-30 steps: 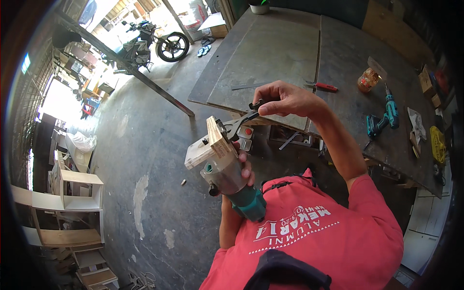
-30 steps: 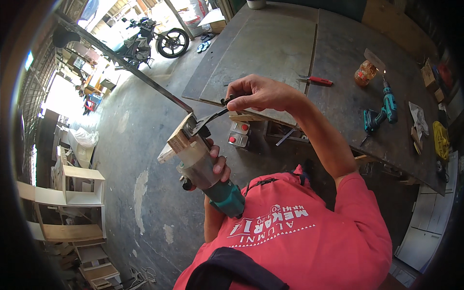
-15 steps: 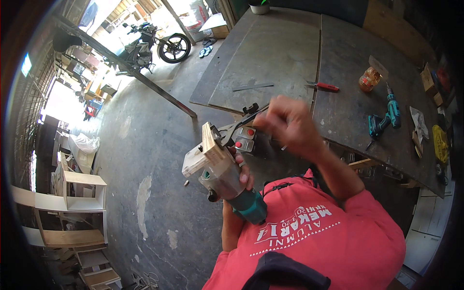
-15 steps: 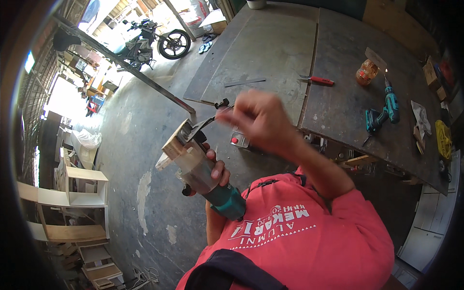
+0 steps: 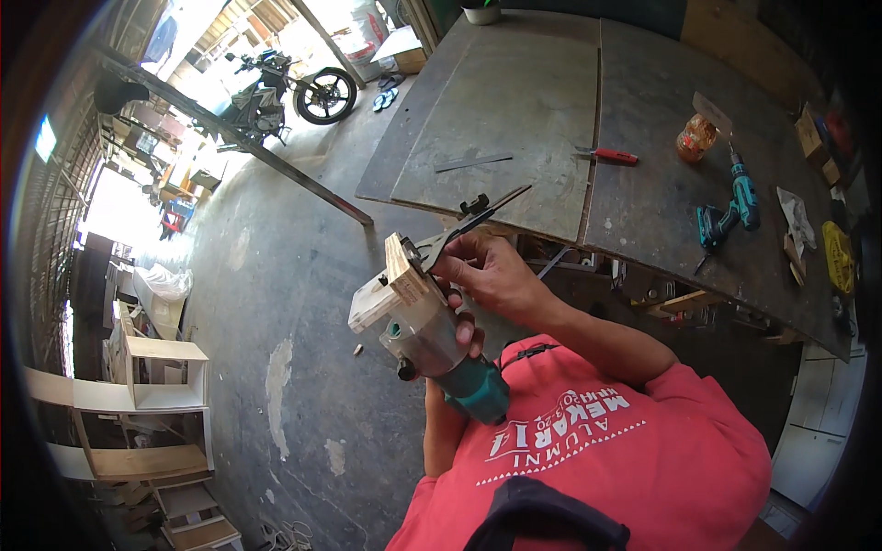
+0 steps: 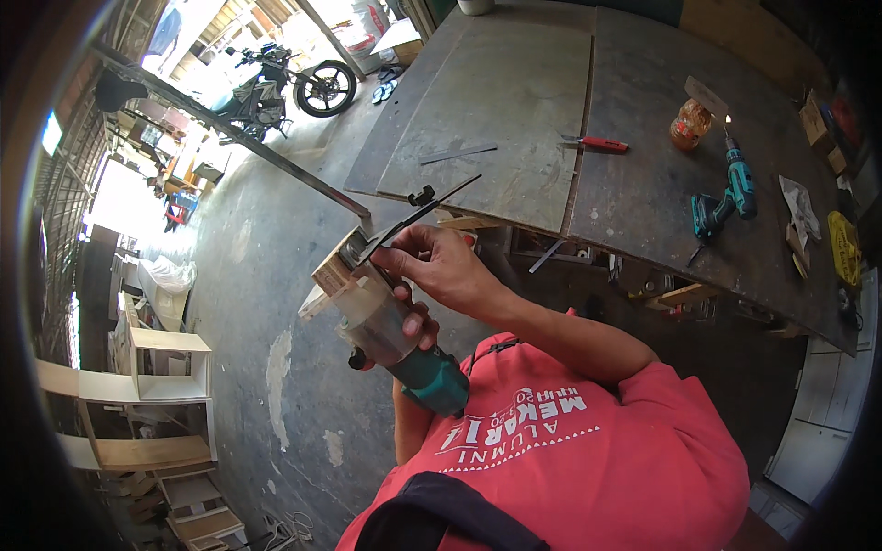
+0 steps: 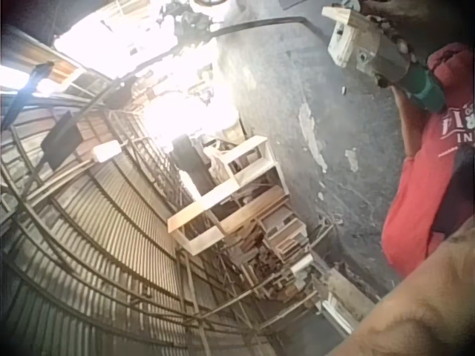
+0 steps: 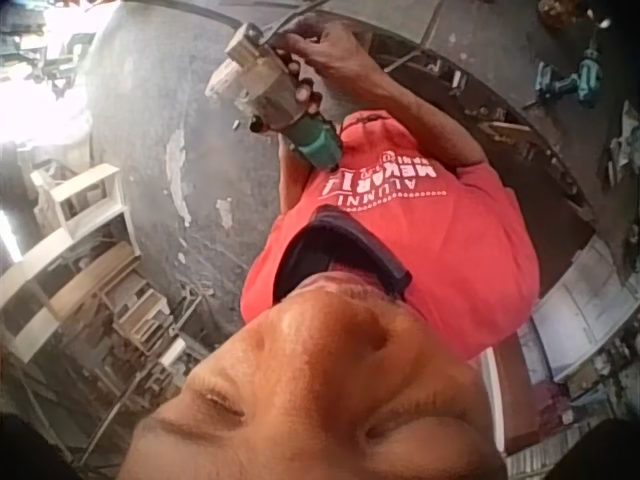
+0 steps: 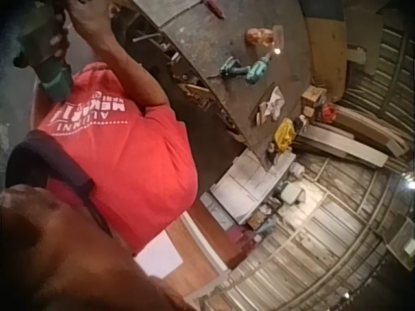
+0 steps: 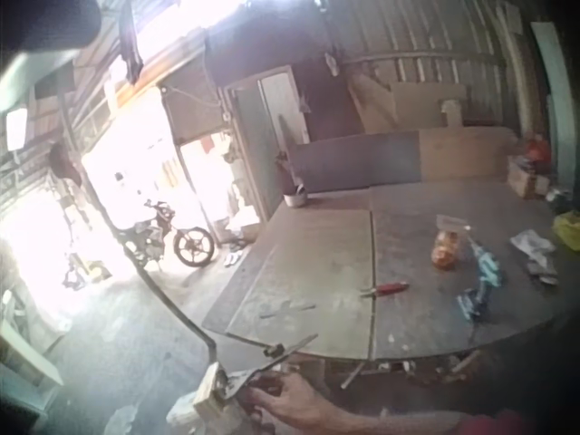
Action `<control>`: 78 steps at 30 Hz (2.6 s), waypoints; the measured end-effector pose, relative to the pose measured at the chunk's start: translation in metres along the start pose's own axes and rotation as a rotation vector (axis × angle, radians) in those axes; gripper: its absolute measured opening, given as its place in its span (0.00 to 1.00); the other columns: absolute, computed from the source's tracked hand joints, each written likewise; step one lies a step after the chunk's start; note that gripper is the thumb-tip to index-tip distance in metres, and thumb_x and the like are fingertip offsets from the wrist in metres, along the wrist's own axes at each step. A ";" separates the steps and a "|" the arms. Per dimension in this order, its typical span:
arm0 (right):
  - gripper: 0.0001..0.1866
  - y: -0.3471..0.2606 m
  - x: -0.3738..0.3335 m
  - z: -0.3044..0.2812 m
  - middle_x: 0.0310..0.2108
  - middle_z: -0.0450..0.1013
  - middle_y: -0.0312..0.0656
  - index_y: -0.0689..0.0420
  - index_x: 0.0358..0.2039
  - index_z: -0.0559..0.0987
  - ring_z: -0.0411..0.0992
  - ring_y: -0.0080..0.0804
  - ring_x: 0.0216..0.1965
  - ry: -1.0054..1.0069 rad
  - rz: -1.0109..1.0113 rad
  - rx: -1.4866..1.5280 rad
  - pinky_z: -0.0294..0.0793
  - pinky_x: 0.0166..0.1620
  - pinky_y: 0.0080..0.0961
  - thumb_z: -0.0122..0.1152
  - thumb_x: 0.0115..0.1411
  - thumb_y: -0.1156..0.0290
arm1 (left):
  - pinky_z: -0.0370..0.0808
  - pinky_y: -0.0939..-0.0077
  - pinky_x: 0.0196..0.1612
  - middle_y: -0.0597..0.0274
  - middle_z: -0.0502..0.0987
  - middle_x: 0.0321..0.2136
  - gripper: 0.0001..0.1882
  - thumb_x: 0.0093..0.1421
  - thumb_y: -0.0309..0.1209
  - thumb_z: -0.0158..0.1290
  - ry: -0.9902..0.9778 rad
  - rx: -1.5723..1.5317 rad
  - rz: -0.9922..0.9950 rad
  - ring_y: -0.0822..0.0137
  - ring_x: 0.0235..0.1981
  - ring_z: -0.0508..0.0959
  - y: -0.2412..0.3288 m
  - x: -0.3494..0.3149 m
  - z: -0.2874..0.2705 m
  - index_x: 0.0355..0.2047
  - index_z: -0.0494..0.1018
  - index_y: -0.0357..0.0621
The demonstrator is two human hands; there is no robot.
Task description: The person attaches a wooden guide to a hand-held router by inserting metal rods into the base and tightening the adjustment knobs by hand.
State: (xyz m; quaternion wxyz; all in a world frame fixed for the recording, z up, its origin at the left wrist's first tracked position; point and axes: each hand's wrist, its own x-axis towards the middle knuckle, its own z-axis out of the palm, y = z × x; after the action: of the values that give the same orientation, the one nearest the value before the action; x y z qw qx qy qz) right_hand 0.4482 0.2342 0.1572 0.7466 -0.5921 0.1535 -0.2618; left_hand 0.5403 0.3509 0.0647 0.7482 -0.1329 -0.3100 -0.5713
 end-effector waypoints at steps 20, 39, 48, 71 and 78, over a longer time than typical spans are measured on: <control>0.19 0.016 -0.003 0.003 0.32 0.75 0.34 0.58 0.48 0.74 0.73 0.19 0.28 -0.004 0.075 0.431 0.70 0.25 0.20 0.63 0.65 0.58 | 0.74 0.55 0.44 0.51 0.58 0.63 0.64 0.42 0.36 0.74 -0.058 -0.047 -0.067 0.53 0.50 0.73 0.005 0.004 0.002 0.70 0.41 0.38; 0.16 0.016 0.004 0.013 0.34 0.73 0.35 0.50 0.50 0.69 0.72 0.22 0.34 0.126 -0.050 0.645 0.72 0.35 0.22 0.61 0.66 0.64 | 0.72 0.54 0.46 0.53 0.52 0.71 0.65 0.44 0.34 0.72 -0.052 -0.072 -0.060 0.53 0.52 0.71 0.004 0.004 -0.003 0.73 0.36 0.47; 0.17 0.014 0.008 0.015 0.35 0.72 0.35 0.51 0.51 0.67 0.72 0.22 0.33 0.114 -0.047 0.621 0.71 0.32 0.21 0.61 0.66 0.63 | 0.73 0.53 0.46 0.54 0.53 0.69 0.64 0.44 0.33 0.72 -0.041 -0.066 -0.057 0.52 0.52 0.72 0.006 0.008 0.001 0.72 0.38 0.46; 0.18 0.010 0.003 0.015 0.35 0.70 0.29 0.49 0.53 0.69 0.66 0.14 0.29 0.145 -0.033 0.633 0.67 0.26 0.13 0.61 0.66 0.61 | 0.75 0.53 0.44 0.49 0.59 0.65 0.64 0.41 0.32 0.74 -0.040 -0.069 -0.060 0.48 0.49 0.74 0.001 0.013 -0.001 0.70 0.42 0.42; 0.19 0.011 0.004 0.014 0.36 0.71 0.38 0.52 0.52 0.67 0.70 0.21 0.27 0.144 -0.082 0.592 0.70 0.26 0.18 0.61 0.66 0.62 | 0.77 0.58 0.32 0.46 0.63 0.60 0.43 0.65 0.52 0.49 0.098 0.052 0.040 0.49 0.39 0.78 -0.004 0.007 0.007 0.68 0.46 0.35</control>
State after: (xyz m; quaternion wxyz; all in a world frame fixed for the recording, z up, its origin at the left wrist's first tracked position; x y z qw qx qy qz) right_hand 0.4612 0.2449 0.1501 0.8626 -0.3344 0.0989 -0.3665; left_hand 0.5351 0.3482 0.0734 0.7771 -0.0912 -0.2851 -0.5537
